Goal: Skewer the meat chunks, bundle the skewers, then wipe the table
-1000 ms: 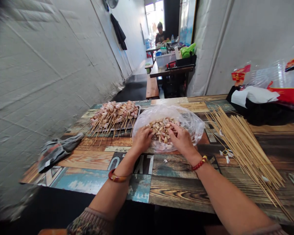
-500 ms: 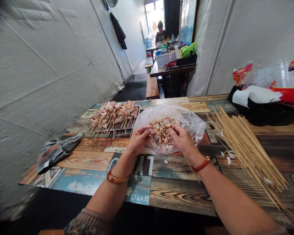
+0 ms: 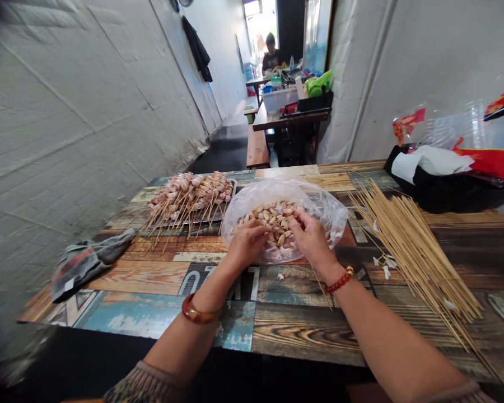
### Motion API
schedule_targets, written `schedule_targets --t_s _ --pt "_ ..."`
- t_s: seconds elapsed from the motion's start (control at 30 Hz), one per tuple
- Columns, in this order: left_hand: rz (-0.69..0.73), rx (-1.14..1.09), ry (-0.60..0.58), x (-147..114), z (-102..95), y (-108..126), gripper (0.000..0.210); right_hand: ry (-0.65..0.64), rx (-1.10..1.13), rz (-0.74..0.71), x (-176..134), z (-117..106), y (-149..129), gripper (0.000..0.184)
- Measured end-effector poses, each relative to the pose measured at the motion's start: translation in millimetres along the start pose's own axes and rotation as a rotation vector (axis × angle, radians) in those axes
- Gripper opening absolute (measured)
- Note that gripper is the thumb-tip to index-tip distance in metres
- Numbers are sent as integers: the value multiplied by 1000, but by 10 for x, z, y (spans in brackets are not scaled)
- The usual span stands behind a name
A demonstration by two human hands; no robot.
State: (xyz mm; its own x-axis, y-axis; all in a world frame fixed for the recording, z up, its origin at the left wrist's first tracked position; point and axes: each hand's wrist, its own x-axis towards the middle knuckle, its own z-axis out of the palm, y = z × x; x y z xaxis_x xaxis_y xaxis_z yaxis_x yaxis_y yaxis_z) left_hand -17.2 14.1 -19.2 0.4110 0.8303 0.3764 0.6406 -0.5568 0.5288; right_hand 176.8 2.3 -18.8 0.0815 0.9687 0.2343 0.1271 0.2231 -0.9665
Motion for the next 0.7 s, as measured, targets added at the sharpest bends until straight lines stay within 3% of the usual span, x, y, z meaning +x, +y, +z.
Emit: schedule_targets --t_s 0.13,0.27,0.4,0.57,0.7 --pt "23 174 -189 -7 -3 74 21 15 -36 -5 -13 16 -40 45" --pt "-27 260 -280 -18 -24 168 24 26 -43 11 -17 24 -55 46" --pt "-88 265 -256 -15 -33 208 21 23 -37 16 -20 30 -51 46" --pt "-208 314 -139 21 -11 161 21 5 -34 23 -20 32 -42 46" --pt "-180 361 -173 32 0 155 20 -10 -30 35 -27 37 -31 47"
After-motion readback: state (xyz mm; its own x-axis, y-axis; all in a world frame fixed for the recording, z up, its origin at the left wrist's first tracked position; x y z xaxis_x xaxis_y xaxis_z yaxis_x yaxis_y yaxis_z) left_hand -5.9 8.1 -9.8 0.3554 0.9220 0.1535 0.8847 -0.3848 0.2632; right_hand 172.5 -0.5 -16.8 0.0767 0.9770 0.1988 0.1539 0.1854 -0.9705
